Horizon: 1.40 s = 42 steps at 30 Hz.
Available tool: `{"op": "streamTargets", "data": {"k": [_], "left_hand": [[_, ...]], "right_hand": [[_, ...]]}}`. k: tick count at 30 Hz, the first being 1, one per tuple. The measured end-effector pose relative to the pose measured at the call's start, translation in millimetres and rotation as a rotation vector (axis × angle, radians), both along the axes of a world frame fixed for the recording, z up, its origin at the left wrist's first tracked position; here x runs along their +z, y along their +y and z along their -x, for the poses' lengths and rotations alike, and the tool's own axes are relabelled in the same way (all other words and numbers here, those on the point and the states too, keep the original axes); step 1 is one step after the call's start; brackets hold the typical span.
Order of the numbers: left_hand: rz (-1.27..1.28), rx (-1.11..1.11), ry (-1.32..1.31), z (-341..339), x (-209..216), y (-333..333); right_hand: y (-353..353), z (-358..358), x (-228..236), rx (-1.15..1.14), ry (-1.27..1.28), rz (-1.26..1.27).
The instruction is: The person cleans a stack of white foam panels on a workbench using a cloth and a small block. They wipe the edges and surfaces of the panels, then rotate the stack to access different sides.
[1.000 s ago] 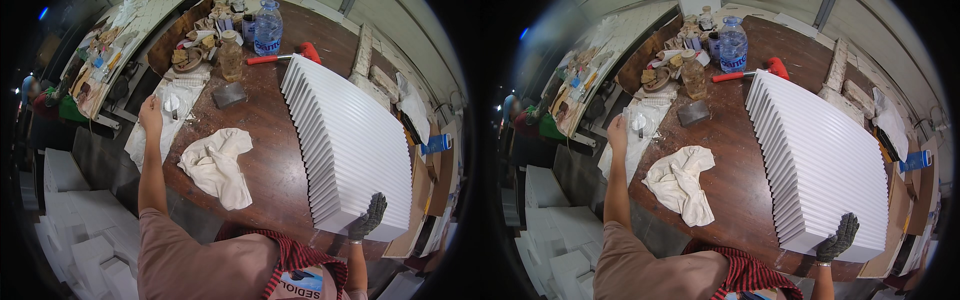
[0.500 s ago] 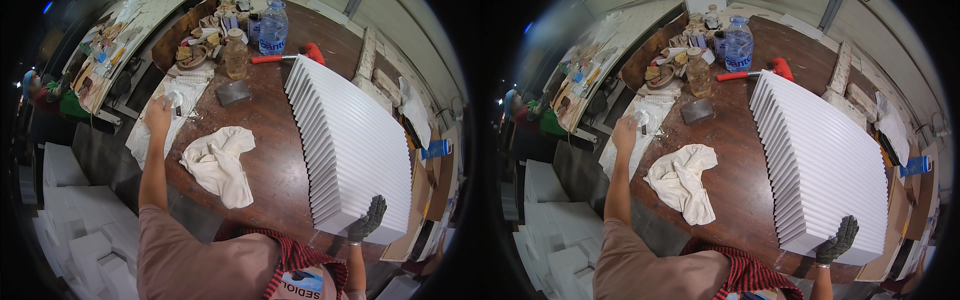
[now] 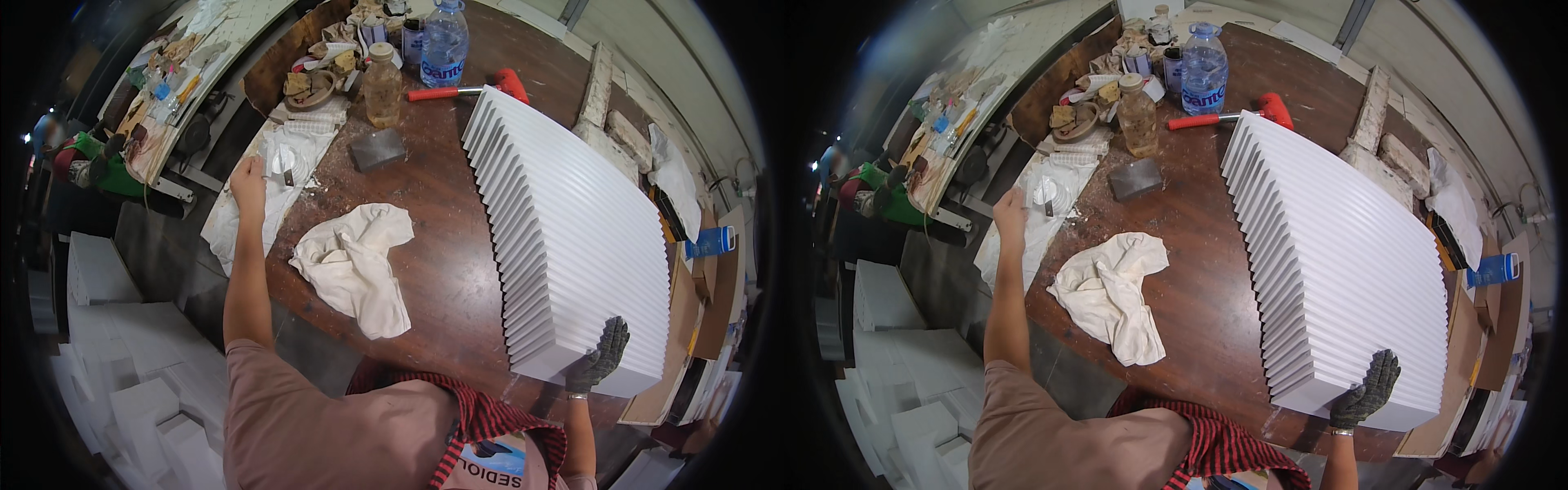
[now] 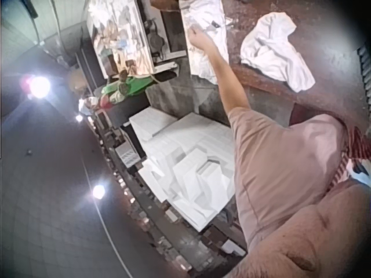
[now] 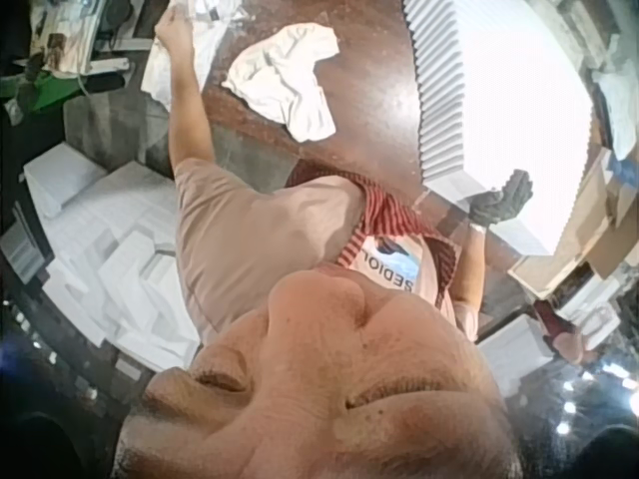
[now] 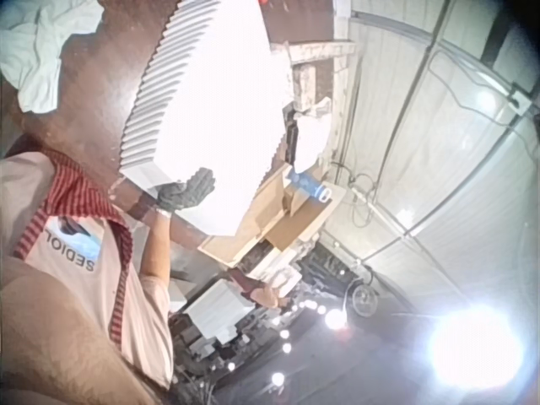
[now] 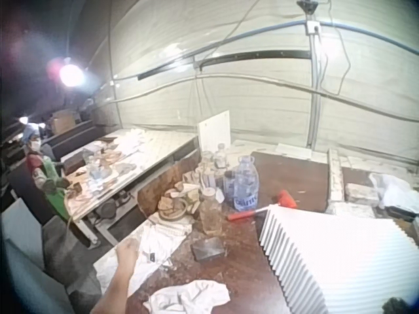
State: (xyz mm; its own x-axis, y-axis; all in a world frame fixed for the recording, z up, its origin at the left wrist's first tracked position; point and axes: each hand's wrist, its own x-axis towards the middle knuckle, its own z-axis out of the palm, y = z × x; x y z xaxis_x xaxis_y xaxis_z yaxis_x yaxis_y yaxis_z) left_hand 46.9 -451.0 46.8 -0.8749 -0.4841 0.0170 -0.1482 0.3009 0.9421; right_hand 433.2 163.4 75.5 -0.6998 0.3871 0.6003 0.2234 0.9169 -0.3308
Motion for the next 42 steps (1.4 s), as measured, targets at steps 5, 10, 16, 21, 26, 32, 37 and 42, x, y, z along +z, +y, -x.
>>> {"op": "streamTargets", "data": {"k": [5,10,16,21,26,32,37,42], "left_hand": [[0.496,0.172,0.335,-22.7,-19.6,-15.0],[0.942,0.002,-0.301,-58.8,-54.9,-24.4],[0.543,0.231,0.175,-51.8,-44.7,-33.5],[-0.285,-0.054,0.320,-87.6,-5.2,56.2],[-0.436,-0.488,0.087,-132.6,13.6,208.9],[-0.612,-0.736,-0.076,-143.4,14.2,343.7],[-0.406,-0.660,-0.009,-126.4,13.1,400.5],[-0.241,-0.631,0.057,-135.6,-19.0,404.1]], "right_hand": [[0.7,-2.6,-4.1,-0.024,0.003,0.022],[0.6,-1.7,-3.7,-0.022,0.029,0.060],[1.2,-1.4,1.5,0.054,-0.018,-0.018],[3.1,-3.8,5.7,-0.022,-0.102,-0.145],[5.3,-4.4,9.1,-0.013,-0.130,-0.165],[7.6,-5.7,8.4,-0.016,-0.132,-0.151],[9.8,-7.4,8.7,-0.003,-0.138,-0.149],[10.1,-6.5,11.0,-0.015,-0.150,-0.145]]}}
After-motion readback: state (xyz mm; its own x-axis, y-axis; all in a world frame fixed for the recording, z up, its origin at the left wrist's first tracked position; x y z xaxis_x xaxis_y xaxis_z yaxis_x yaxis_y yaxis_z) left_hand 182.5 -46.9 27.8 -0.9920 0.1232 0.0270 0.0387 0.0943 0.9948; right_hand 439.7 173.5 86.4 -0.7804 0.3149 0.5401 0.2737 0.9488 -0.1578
